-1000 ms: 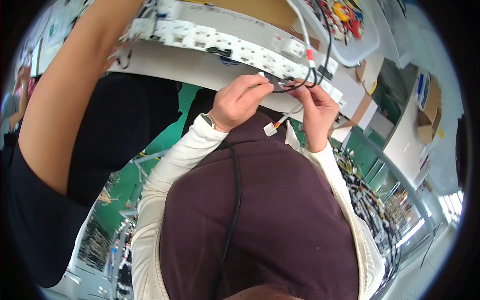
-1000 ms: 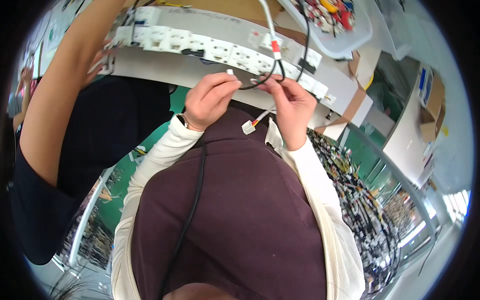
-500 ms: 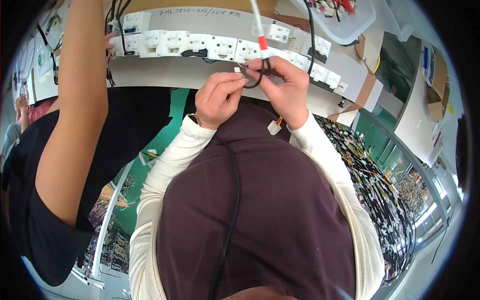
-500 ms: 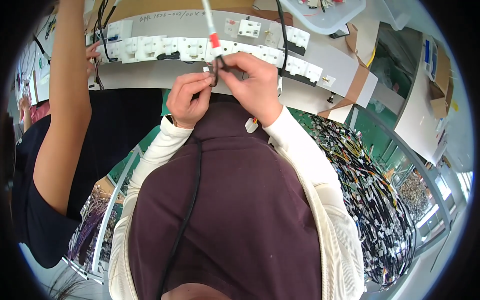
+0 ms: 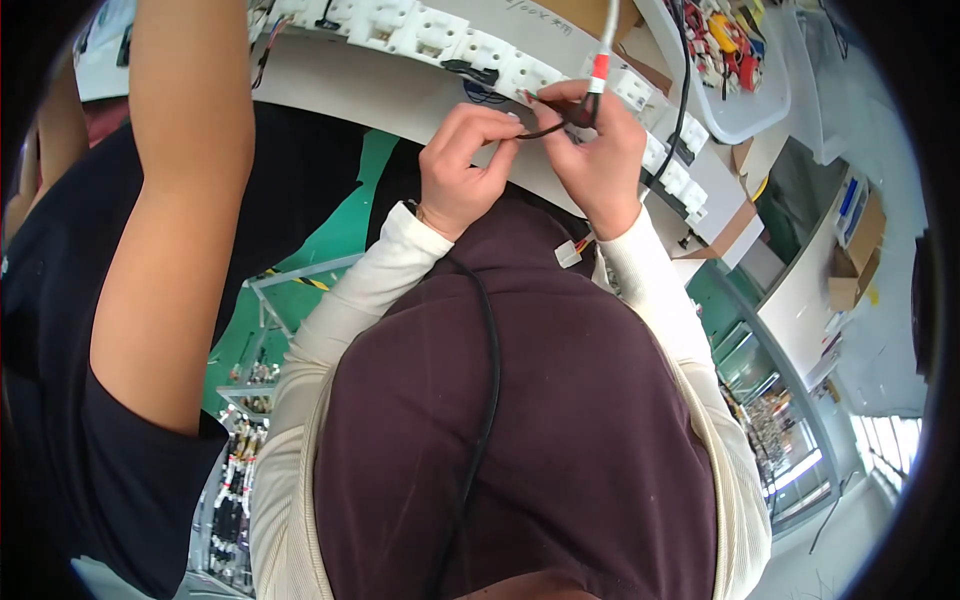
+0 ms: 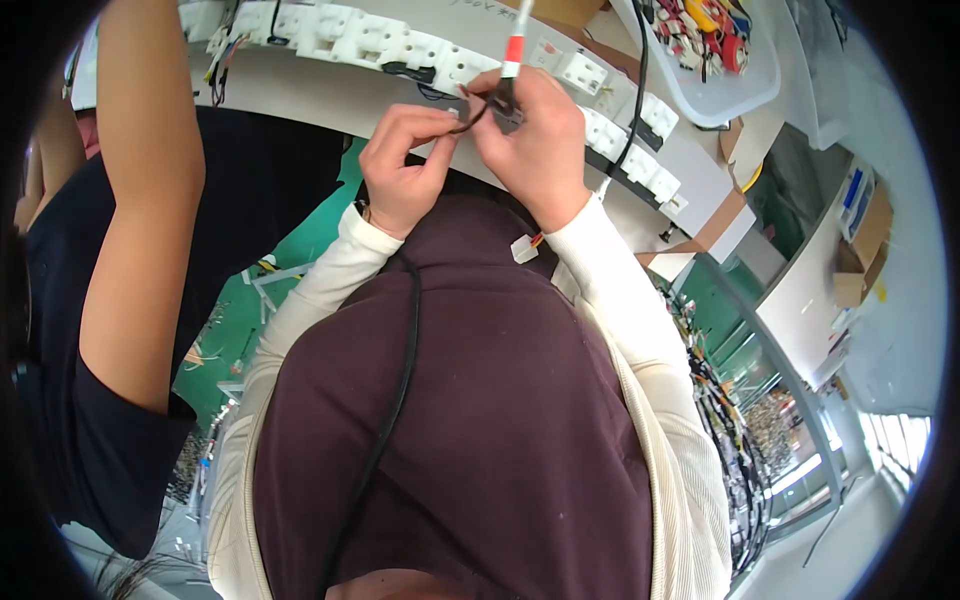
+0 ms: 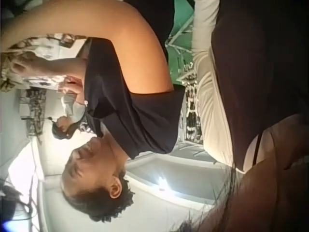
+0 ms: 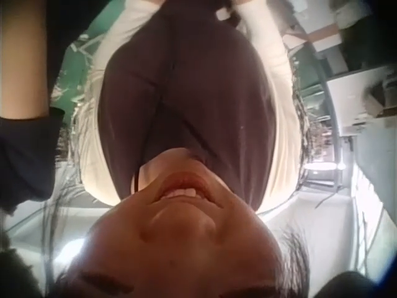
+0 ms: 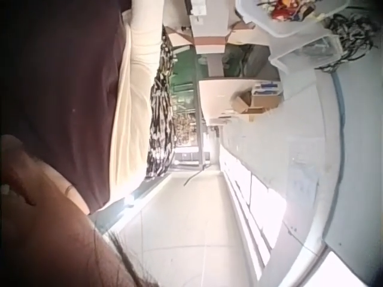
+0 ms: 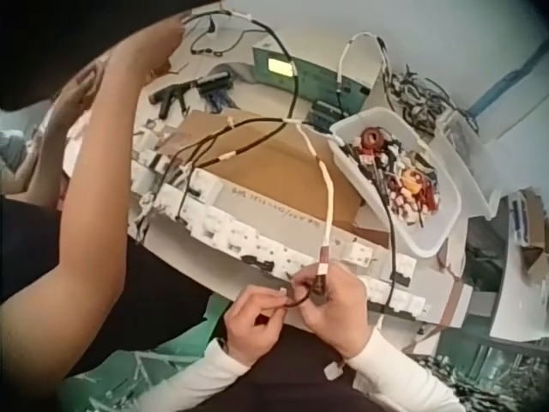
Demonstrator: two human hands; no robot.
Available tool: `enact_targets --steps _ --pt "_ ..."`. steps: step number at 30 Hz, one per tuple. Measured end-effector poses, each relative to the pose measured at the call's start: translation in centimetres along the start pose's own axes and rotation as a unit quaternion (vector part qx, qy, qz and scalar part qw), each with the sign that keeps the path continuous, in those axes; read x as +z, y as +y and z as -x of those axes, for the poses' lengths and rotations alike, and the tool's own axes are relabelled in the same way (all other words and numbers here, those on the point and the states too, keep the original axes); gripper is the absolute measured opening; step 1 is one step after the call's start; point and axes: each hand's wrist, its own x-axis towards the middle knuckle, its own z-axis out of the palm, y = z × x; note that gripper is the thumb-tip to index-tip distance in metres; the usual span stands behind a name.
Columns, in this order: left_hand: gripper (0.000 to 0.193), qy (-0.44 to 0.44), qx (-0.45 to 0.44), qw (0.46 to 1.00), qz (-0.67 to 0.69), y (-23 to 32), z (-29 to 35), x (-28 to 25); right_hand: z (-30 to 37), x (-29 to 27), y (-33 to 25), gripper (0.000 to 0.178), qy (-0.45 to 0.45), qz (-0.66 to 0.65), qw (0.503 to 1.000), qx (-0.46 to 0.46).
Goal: The person assembles wiring harnesses by hand, connecting them to an electronic component board.
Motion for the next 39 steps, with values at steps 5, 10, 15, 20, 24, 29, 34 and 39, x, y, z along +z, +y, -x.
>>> enact_targets --steps 5,10,15,20,24,29,34,39 --pt "0.018 0.018 -0.026 0.999 0.039 0.1 0.3 0.3 -0.3 0.0 -0.9 0.008 -0.034 0.044 0.997 -0.049" --pt "0.016 -0.002 -0.013 0.999 0.031 -0.4 0.2 0.0 -1.0 -0.2 -1.1 0.009 -0.064 0.096 0.992 -0.042" --pt "0.015 0.029 -0.050 0.995 0.085 -0.3 0.8 -0.2 -3.6 -0.2 -3.0 0.025 -0.150 0.251 0.949 -0.118" --pt "0.010 0.033 -0.281 0.910 0.304 -0.3 1.1 -1.2 -5.8 0.0 -2.3 0.024 -0.230 0.342 0.891 -0.189" --pt "0.010 -0.129 -0.391 0.810 0.417 -1.5 0.3 -3.3 -6.0 0.3 -1.8 0.027 -0.249 0.374 0.870 -0.204" --pt "0.010 -0.171 -0.396 0.771 0.468 -0.8 0.7 -3.7 -5.2 -0.1 -2.3 0.032 -0.184 0.370 0.890 -0.191" --pt "0.015 -0.159 -0.400 0.718 0.548 -0.9 0.6 -2.4 -5.7 -2.3 2.2 0.038 -0.015 0.264 0.916 -0.300" --pt "0.017 -0.157 -0.253 0.925 0.234 0.9 0.9 -1.2 3.0 -4.1 -1.7 0.038 -0.144 -0.009 0.985 0.090"
